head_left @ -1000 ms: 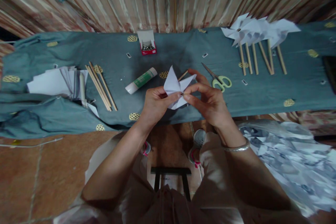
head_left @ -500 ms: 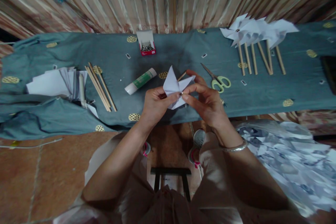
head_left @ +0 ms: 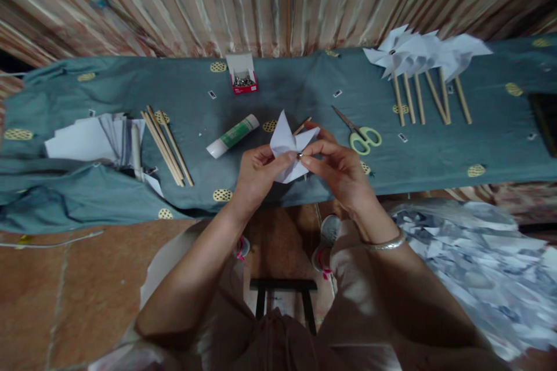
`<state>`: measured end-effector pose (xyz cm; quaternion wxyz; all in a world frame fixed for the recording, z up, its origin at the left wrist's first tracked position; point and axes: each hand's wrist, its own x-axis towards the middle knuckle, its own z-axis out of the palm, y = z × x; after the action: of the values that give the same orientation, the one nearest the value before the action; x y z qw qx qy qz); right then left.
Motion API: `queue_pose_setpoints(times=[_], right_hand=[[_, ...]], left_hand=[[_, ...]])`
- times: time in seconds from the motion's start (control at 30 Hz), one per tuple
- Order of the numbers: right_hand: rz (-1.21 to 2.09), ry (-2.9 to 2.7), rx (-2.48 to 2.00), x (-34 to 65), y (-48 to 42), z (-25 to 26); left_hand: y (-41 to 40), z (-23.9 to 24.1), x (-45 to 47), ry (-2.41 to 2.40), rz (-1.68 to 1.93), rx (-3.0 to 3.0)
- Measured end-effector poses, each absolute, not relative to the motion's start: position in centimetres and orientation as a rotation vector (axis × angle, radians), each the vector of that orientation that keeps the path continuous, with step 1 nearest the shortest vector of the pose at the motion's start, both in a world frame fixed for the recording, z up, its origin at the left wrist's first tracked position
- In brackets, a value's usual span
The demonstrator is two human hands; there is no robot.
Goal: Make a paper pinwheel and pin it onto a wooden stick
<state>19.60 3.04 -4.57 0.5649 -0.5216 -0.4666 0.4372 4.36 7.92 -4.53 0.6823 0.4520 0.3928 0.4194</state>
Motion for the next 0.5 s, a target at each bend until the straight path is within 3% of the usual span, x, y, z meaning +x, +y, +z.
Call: queue_pose_setpoints(times=[0.5], right_hand=[[1.01,-1.108,-1.23,19.6,3.0,-4.61]], left_hand=[[7.88,-4.4,4.61,0.889,0.92,1.015]])
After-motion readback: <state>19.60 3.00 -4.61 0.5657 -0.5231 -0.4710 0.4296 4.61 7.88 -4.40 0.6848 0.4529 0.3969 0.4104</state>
